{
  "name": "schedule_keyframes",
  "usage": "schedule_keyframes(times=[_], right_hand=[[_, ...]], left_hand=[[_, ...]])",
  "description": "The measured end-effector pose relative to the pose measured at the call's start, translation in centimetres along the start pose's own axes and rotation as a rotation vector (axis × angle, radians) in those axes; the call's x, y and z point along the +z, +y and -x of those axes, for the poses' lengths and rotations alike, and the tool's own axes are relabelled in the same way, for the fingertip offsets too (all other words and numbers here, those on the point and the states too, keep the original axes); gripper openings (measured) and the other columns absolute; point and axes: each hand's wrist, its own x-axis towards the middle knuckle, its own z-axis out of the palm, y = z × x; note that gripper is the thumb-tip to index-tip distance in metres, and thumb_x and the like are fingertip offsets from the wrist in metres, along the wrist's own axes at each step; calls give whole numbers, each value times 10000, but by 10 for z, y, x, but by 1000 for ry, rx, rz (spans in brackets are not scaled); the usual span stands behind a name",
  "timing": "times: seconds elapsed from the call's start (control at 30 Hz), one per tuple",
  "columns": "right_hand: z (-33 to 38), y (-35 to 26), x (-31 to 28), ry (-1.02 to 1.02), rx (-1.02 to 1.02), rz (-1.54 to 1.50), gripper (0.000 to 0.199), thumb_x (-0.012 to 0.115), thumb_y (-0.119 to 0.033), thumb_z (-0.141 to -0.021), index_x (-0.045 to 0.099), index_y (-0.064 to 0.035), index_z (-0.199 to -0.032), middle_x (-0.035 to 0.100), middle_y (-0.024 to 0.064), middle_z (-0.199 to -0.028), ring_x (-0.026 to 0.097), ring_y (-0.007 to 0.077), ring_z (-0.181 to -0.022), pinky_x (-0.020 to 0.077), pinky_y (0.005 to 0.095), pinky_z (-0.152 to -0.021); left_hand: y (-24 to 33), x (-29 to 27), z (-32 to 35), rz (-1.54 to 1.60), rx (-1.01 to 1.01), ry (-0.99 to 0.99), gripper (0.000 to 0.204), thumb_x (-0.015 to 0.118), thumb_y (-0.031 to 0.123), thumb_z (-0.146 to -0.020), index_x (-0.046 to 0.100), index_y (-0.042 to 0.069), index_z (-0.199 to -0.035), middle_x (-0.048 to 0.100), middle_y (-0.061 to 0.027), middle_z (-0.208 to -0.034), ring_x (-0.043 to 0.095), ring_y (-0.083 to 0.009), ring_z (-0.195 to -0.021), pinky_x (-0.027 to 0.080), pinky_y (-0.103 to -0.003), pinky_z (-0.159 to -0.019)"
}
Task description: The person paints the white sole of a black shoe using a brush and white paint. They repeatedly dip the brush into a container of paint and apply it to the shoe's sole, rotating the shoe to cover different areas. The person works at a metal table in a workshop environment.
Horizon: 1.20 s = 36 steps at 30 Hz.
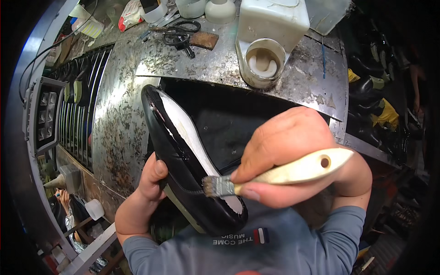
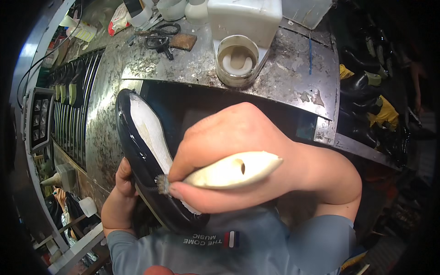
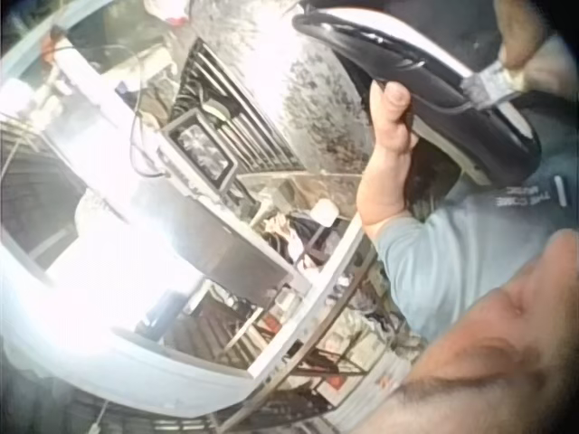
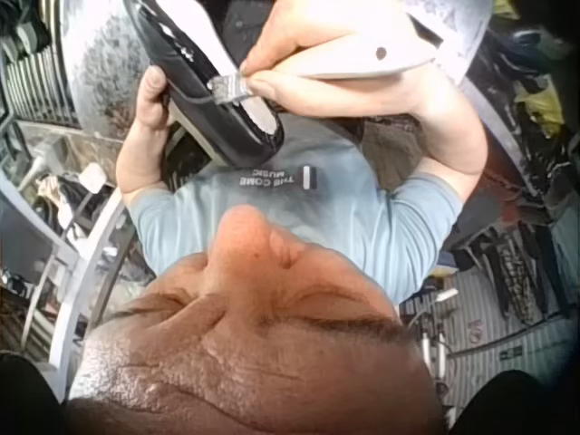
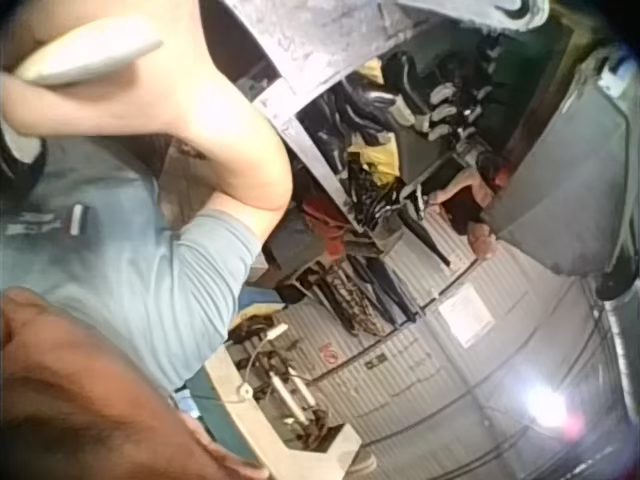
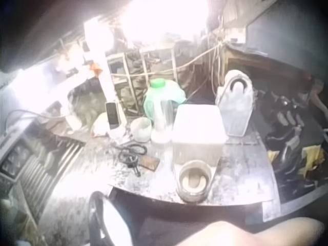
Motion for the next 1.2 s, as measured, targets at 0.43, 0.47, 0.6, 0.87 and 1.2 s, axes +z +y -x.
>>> schedule_keyframes(times=[0.43, 0.47, 0.6, 0.87, 1.2], right_hand=[[6, -25, -9, -162, 55, -117, 105, 819, -42, -754, 786, -4, -846, 719, 90, -741, 700, 189, -597, 549, 263, -507], [5, -25, -10, -162, 45, -123, 105, 818, -39, -751, 787, -2, -845, 718, 91, -741, 700, 187, -600, 549, 260, -509], [0, -20, -8, -114, -27, -155, 117, 815, -26, -734, 787, 9, -842, 719, 98, -746, 700, 182, -612, 557, 253, -519], [-19, 1, 3, -62, -192, -208, 101, 784, 9, -717, 767, 47, -809, 706, 115, -711, 684, 191, -580, 552, 264, -481], [-34, 27, 13, -113, -290, -393, 104, 743, 79, -702, 731, 68, -805, 689, 151, -705, 677, 275, -594, 554, 320, -497]], left_hand=[[-57, -36, -11, 545, -11, -222, 729, 479, 567, -1041, 380, 75, -1569, 515, -175, -1522, 554, -350, -1354, 433, -561, -1150], [-64, -38, -11, 578, -45, -203, 730, 466, 576, -1042, 379, 83, -1572, 509, -169, -1529, 550, -352, -1358, 429, -566, -1152], [-78, -17, -20, 788, -92, -206, 837, 443, 691, -996, 347, 115, -1595, 472, -190, -1553, 532, -387, -1367, 445, -603, -1118], [-108, 14, -46, 932, -198, -314, 835, 475, 701, -973, 366, 109, -1553, 487, -202, -1439, 547, -376, -1255, 466, -572, -1015], [-113, 42, -56, 1001, -377, -582, 778, 516, 667, -969, 411, 93, -1484, 518, -182, -1282, 566, -338, -1105, 472, -515, -897]])
